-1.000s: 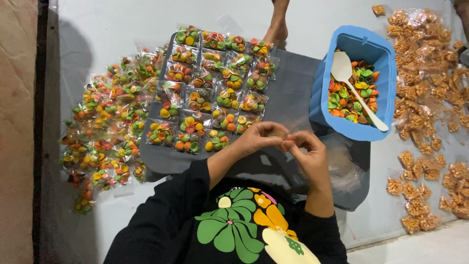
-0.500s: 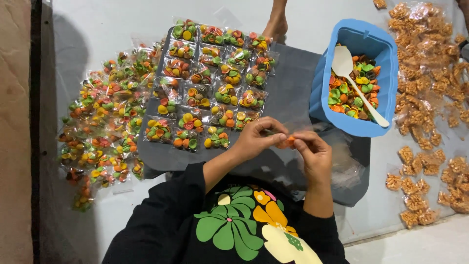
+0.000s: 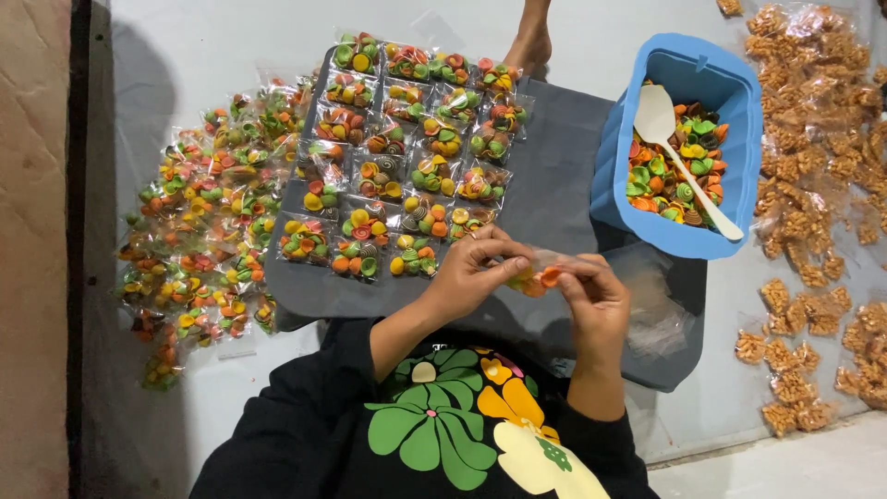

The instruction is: Manually filling small plastic bags with colorful snacks using a spoon and organizing them on a tray.

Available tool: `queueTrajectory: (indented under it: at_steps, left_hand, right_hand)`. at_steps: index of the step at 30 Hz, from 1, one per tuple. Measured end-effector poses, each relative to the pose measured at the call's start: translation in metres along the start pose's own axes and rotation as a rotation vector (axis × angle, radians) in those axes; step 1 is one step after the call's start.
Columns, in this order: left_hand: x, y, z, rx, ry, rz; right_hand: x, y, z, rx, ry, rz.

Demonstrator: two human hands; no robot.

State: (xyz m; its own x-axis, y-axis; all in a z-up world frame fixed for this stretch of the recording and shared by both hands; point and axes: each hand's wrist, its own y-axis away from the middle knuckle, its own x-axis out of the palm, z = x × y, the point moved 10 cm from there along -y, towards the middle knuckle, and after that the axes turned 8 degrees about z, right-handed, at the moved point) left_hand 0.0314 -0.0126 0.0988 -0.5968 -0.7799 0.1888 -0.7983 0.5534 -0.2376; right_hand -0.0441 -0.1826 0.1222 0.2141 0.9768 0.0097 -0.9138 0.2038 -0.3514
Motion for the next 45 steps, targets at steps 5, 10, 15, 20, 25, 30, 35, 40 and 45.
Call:
queueTrajectory:
  at_steps: [5, 10, 15, 20, 25, 30, 35, 40, 45]
  left_hand:
    - [0.002, 0.002, -0.005, 0.015, -0.030, -0.007]
    - [0.006, 0.003, 0.003, -0.035, 0.089, 0.044]
    - [0.002, -0.003, 0.003, -0.052, 0.089, 0.047]
    - [0.004, -0.004, 0.000, -0.100, 0.099, 0.074]
    - [0.002, -0.004, 0.009, -0.121, 0.091, 0.062]
    - [0.006, -0.004, 0.012, -0.124, 0.095, 0.048]
    - [0.003, -0.002, 0.010, -0.116, 0.065, 0.015]
    - [0.005, 0.002, 0.010, -0.129, 0.122, 0.006]
    - [0.004, 0.001, 0.004, -0.097, 0.211, -0.005]
  right_hand:
    - [0.001, 0.003, -0.004, 0.017, -0.004, 0.033]
    - [-0.009, 0.002, -0.008, 0.030, -0.097, -0.059]
    - [-0.011, 0.000, -0.019, 0.047, -0.202, -0.105]
    - [-0.015, -0.002, -0.031, 0.061, -0.215, -0.092]
    - [0.001, -0.005, -0.011, 0.097, -0.222, -0.079]
    - [-0.011, -0.004, -0.032, 0.114, -0.198, 0.001]
    - [-0.003, -0.006, -0.013, 0.106, -0.037, 0.013]
    - [-0.007, -0.003, -0.008, 0.085, -0.013, 0.021]
    - [-0.003, -0.003, 0.003, 0.022, 0.006, -0.004]
